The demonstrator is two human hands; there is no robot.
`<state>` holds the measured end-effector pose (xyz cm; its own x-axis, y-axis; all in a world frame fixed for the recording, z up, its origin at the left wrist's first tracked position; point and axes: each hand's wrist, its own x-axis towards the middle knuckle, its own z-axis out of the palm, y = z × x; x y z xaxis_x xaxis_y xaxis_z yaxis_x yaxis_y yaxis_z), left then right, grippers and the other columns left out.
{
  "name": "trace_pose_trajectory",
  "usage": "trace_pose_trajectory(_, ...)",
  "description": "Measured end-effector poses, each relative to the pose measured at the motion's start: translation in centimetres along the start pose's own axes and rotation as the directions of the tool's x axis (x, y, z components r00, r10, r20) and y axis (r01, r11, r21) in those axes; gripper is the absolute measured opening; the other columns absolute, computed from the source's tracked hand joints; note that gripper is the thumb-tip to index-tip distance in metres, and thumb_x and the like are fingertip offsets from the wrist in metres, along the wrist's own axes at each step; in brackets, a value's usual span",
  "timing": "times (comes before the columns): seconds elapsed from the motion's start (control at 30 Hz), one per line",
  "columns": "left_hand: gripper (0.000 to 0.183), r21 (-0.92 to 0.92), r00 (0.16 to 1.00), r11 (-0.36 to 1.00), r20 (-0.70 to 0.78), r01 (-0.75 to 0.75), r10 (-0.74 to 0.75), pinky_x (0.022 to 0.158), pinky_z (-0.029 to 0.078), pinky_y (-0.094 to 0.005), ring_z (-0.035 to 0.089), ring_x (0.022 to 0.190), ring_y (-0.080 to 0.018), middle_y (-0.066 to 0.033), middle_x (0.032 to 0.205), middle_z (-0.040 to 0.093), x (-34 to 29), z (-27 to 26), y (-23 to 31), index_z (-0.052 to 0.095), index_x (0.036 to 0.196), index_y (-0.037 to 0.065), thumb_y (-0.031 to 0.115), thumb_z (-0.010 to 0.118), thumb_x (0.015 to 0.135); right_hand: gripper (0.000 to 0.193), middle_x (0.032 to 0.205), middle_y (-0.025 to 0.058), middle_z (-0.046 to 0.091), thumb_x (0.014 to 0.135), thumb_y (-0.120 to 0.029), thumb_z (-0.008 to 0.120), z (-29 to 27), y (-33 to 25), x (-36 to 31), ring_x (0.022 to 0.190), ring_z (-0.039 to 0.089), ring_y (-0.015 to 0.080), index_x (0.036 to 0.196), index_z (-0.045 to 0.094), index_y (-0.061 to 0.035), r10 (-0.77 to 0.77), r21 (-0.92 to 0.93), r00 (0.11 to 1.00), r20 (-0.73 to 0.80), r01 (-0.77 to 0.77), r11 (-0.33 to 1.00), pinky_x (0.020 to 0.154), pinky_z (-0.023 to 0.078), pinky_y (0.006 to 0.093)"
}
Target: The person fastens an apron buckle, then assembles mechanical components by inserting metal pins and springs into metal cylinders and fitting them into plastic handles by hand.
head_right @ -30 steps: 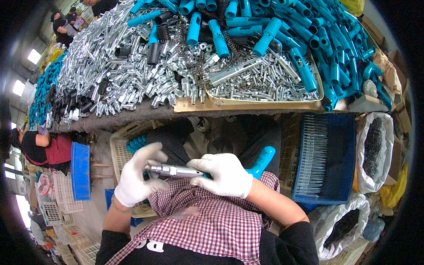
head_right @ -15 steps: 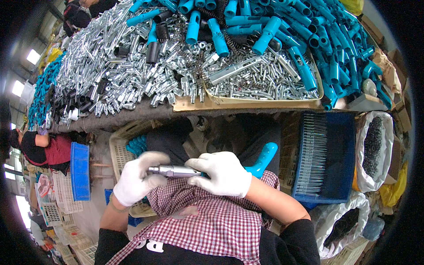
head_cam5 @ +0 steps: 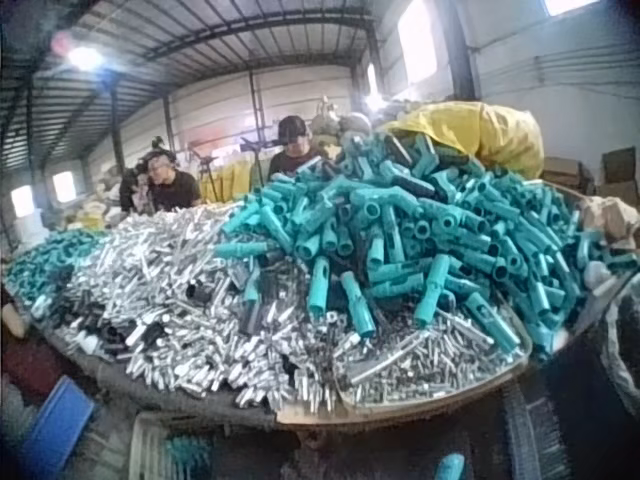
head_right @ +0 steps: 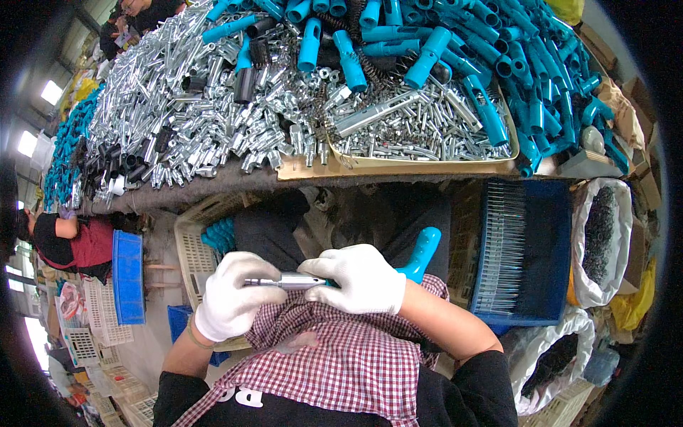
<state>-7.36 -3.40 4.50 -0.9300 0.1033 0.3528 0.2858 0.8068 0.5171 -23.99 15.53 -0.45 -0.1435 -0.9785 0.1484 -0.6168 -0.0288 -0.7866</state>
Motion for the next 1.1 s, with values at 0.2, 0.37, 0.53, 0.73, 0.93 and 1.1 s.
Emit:
trace_pose_trajectory(0.2,0.039,-0.370,0.837,0.764,0.078,0.529,-0.542,0.072,0.054,-0.0356,0.066,0.076,-0.0328,-0.0113,0.087,0.067,-0.9,1.1,0.4,0.065,0.106,0.000,0.020,0.078,0.076,0.045,0.089,0.0151,0.069,0.084,-0.042,0.068,0.7,-0.3,0.1,0.081,0.068,0.0333,0.112,0.068,-0.0081,0.088,-0.182,0.996,-0.013,-0.089,0.979,0.071,0.054,0.0411)
trace_pose_trajectory(0.37,0.029,-0.008,0.951,0.960,0.137,-0.279,0.277,0.060,0.052,-0.0326,0.065,0.068,-0.0242,-0.0074,0.085,0.067,1.2,-0.6,0.8,0.070,0.096,0.007,0.017,0.067,0.069,0.049,0.094,0.0175,0.071,0.088,-0.045,0.066,-1.1,2.8,0.8,0.091,0.070,0.0305,0.107,0.070,-0.0005,-0.134,0.557,0.880,0.456,-0.164,0.814,0.077,0.053,0.0392)
trace_pose_trajectory(0.53,0.036,-0.261,0.891,0.863,-0.023,0.433,-0.454,0.062,0.054,-0.0359,0.067,0.068,-0.0317,-0.0122,0.085,0.067,-0.2,0.4,0.4,0.065,0.105,0.002,0.022,0.078,0.078,0.043,0.093,0.0159,0.070,0.084,-0.042,0.068,-0.8,-1.2,0.5,0.084,0.068,0.0346,0.107,0.068,-0.0050,0.132,-0.125,0.991,0.023,-0.128,0.984,0.072,0.054,0.0414)
trace_pose_trajectory(0.73,0.022,-0.070,0.979,0.990,0.158,-0.122,0.132,0.052,0.049,-0.0335,0.063,0.059,-0.0227,-0.0072,0.076,0.063,0.8,-0.6,1.0,0.069,0.093,0.006,0.014,0.074,0.072,0.045,0.078,0.0065,0.067,0.090,-0.044,0.067,-1.3,2.3,0.7,0.067,0.063,0.0135,0.098,0.070,0.0003,-0.165,0.632,0.870,0.465,-0.195,0.750,0.063,0.051,0.0308)
trace_pose_trajectory(0.93,0.029,-0.210,0.945,0.932,-0.080,0.295,-0.317,0.063,0.055,-0.0359,0.068,0.069,-0.0292,-0.0116,0.089,0.068,1.0,-0.5,0.7,0.068,0.101,0.006,0.015,0.078,0.076,0.046,0.088,0.0176,0.070,0.087,-0.046,0.066,-0.5,-0.7,0.7,0.079,0.069,0.0320,0.104,0.070,-0.0036,0.040,0.045,0.998,-0.053,-0.038,0.998,0.068,0.053,0.0380)
trace_pose_trajectory(1.1,0.032,-0.193,0.998,0.981,0.066,0.025,-0.013,0.052,0.051,-0.0343,0.065,0.060,-0.0250,-0.0079,0.075,0.065,0.6,-0.1,0.5,0.067,0.104,0.008,0.018,0.077,0.076,0.040,0.069,0.0045,0.063,0.089,-0.042,0.068,-0.9,1.0,1.0,0.062,0.062,0.0158,0.086,0.067,-0.0022,-0.077,0.575,0.963,0.258,-0.089,0.813,0.059,0.049,0.0335)
